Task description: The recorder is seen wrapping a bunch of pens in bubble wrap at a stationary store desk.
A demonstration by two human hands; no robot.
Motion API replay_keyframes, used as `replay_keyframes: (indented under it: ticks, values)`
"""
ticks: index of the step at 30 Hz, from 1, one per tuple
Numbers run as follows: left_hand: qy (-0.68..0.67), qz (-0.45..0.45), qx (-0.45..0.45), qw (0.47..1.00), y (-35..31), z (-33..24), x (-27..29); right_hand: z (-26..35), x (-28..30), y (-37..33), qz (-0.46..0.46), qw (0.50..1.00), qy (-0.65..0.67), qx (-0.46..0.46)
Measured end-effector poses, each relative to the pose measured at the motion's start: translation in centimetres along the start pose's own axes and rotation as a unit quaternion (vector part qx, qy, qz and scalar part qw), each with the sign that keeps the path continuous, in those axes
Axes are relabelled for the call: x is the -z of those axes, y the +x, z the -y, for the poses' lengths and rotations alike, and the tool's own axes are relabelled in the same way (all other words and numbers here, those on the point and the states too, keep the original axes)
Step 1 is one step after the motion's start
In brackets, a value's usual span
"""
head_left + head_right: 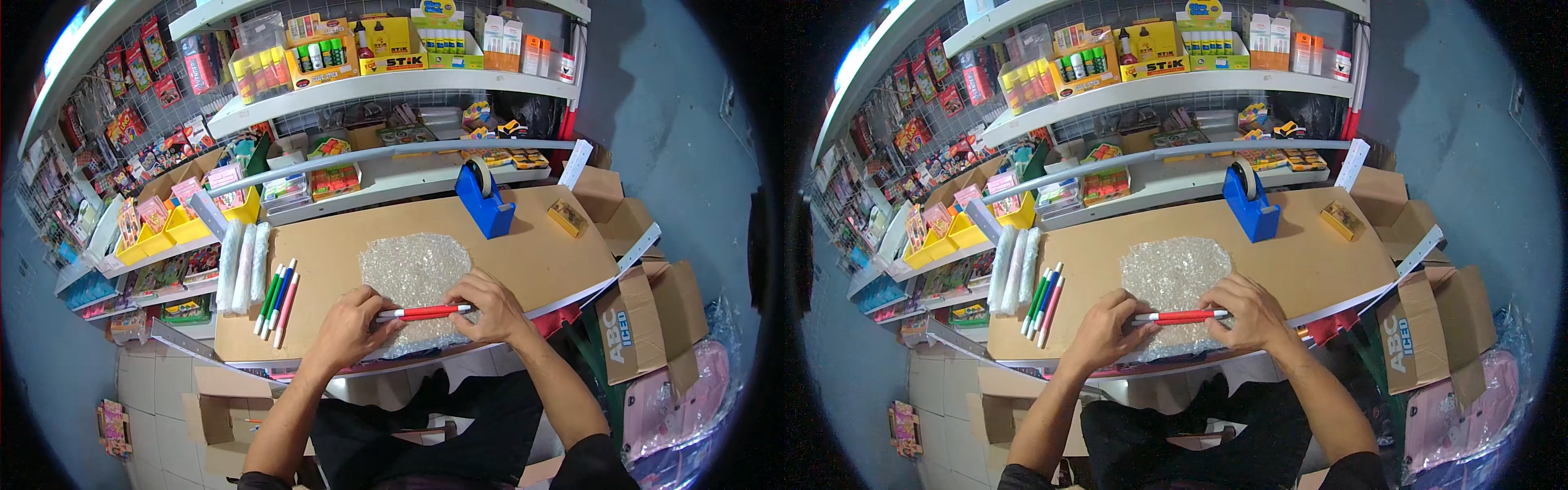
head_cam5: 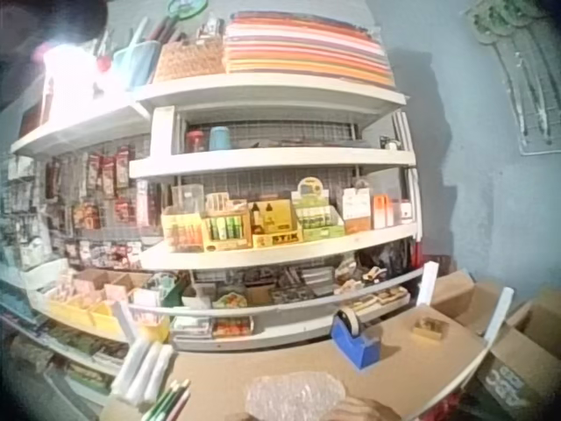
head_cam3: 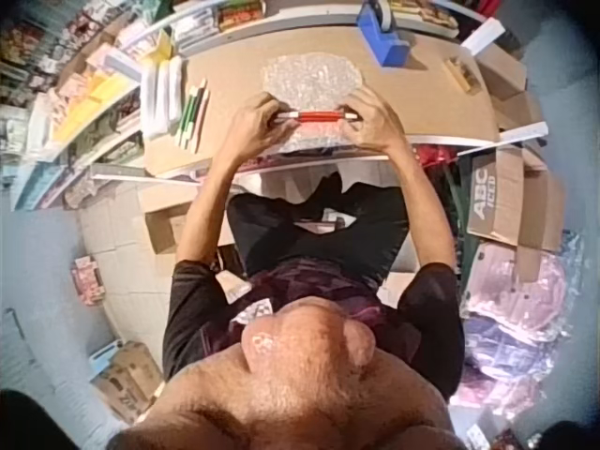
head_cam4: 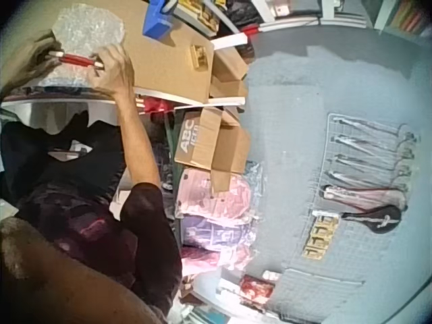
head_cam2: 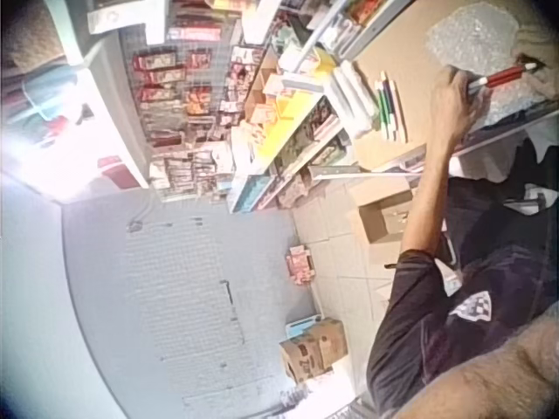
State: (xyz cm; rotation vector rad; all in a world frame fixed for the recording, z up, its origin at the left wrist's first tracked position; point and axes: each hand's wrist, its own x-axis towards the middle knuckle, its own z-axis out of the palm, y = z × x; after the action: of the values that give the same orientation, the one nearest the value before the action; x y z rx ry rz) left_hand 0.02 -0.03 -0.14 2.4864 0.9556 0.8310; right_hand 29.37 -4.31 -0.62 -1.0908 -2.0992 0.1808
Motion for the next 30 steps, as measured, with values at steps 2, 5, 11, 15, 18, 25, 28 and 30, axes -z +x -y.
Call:
replay_keyframes:
  ticks: [2, 5, 11, 15, 18, 25, 28, 30]
  values:
    - [-0.002, 0.004, 0.000, 1.000, 0.0, 0.1, 0.1, -0.2, -0.3, 0.0, -0.001, 1.000, -0.005, 0.006]
    - [-0.030, 0.010, 0.016, 0.999, 0.1, 0.0, 0.2, -0.4, -0.3, -0.2, -0.001, 1.000, -0.009, 0.007]
    - [-0.080, -0.002, 0.072, 0.994, -0.2, 0.1, 0.8, -0.2, -0.1, -0.1, -0.012, 1.000, 0.003, -0.005]
    - [-0.038, 0.026, 0.061, 0.997, -0.1, -0.2, 0.9, -0.7, -0.2, -0.5, -0.027, 0.998, 0.043, -0.044]
    - [-0.047, 0.024, 0.058, 0.997, -0.1, -0.2, 0.8, -0.7, -0.2, -0.7, -0.031, 0.997, 0.023, -0.061]
    - [-0.051, 0.020, 0.038, 0.998, -0.1, 0.0, 0.4, -0.8, -0.6, -0.6, -0.048, 0.998, 0.041, -0.026]
    - [-0.055, 0.033, 0.064, 0.996, 0.1, -0.2, 0.6, -0.8, -0.5, -0.8, -0.047, 0.998, 0.039, -0.028]
    - [-0.080, 0.024, 0.064, 0.994, -0.1, 0.2, 0.5, -0.7, -0.5, -0.8, -0.047, 0.997, 0.049, -0.044]
